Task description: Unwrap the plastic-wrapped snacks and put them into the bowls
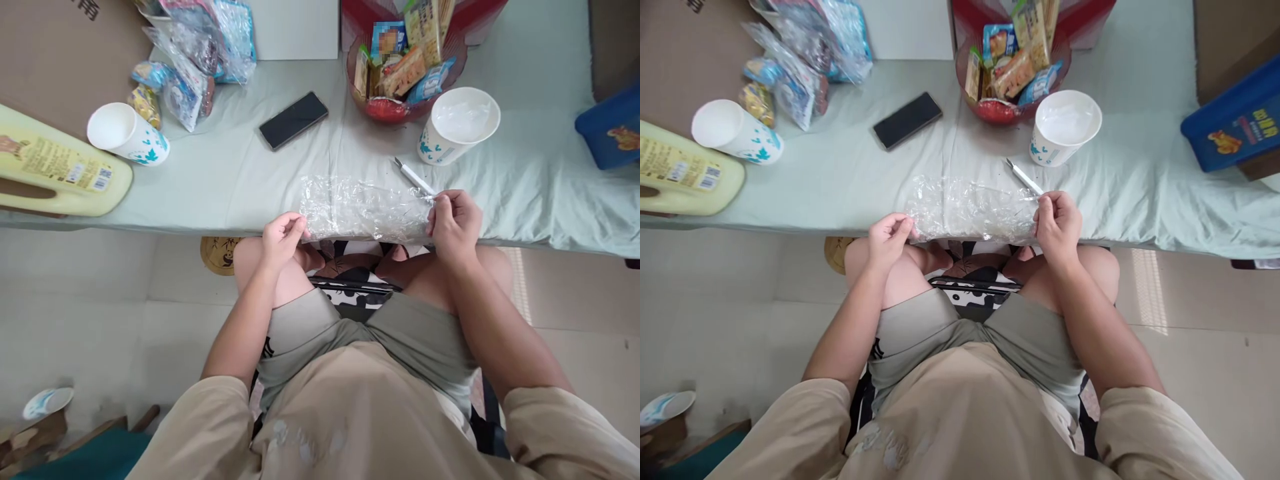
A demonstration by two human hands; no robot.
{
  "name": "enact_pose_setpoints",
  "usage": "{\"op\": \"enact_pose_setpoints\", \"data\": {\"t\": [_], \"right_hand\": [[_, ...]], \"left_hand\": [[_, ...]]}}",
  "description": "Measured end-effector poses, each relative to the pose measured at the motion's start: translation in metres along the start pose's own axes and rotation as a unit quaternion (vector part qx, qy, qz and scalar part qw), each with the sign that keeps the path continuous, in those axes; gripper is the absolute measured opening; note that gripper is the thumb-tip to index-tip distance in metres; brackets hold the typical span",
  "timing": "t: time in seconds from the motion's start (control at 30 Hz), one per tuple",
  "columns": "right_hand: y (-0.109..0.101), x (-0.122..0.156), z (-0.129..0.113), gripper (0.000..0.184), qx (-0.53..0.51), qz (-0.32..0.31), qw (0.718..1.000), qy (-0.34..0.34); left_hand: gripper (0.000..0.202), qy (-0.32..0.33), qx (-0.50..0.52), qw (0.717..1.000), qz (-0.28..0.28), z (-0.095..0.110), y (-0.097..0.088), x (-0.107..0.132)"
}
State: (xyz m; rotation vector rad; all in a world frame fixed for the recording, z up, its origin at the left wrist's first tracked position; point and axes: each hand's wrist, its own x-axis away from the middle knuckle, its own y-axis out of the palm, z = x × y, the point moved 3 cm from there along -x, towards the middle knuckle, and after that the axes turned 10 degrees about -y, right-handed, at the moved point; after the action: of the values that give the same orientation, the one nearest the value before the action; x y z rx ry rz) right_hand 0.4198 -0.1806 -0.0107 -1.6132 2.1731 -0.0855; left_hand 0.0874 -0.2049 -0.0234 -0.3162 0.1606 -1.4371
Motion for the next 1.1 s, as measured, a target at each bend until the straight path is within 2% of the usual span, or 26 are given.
{"op": "enact_pose_setpoints", "data": {"t": [0.1, 0.27, 0.33, 0.47, 0.53, 0.63, 0.8, 0.97, 1.03, 1.1], "right_hand": [[0.000, -0.001, -0.001, 0.024, 0.010, -0.009, 1.000, 0.001], [-0.001, -0.001, 0.005, 0.013, 0.088, -0.040, 0.995, -0.015], [-0.002, 0.000, 0.005, 0.021, 0.123, -0.053, 0.990, -0.054], [-0.005, 0.004, -0.008, 0.036, 0.213, -0.036, 0.955, -0.204], [-0.001, 0.008, -0.016, 0.035, 0.255, -0.059, 0.930, -0.257], [0.009, 0.012, -0.018, 0.034, 0.277, -0.130, 0.908, -0.286], [0.017, 0.014, -0.004, 0.050, 0.304, -0.208, 0.893, -0.258], [0.016, 0.019, 0.002, 0.065, 0.336, -0.241, 0.870, -0.267], [0.017, 0.021, 0.001, 0.068, 0.334, -0.251, 0.867, -0.270], [0.018, 0.022, 0.001, 0.068, 0.331, -0.262, 0.865, -0.270]], "left_hand": [[0.038, -0.011, 0.034, 0.998, 0.048, 0.003, -0.005, 0.000], [0.029, -0.039, 0.048, 0.992, 0.114, 0.004, -0.010, -0.002], [0.025, -0.050, 0.027, 0.989, 0.137, 0.003, -0.011, -0.003], [0.021, -0.047, -0.024, 0.983, 0.177, 0.002, -0.011, -0.004], [0.021, -0.038, -0.035, 0.983, 0.176, 0.003, -0.010, -0.003], [0.022, -0.005, -0.047, 0.986, 0.159, 0.005, -0.009, -0.002], [0.024, 0.041, -0.093, 0.983, 0.153, 0.004, -0.011, -0.002], [0.019, 0.053, -0.164, 0.966, 0.194, -0.002, -0.015, -0.008], [0.015, 0.063, -0.207, 0.960, 0.180, -0.002, -0.015, -0.011], [0.021, 0.073, -0.247, 0.957, 0.134, 0.000, -0.012, -0.017]]}}
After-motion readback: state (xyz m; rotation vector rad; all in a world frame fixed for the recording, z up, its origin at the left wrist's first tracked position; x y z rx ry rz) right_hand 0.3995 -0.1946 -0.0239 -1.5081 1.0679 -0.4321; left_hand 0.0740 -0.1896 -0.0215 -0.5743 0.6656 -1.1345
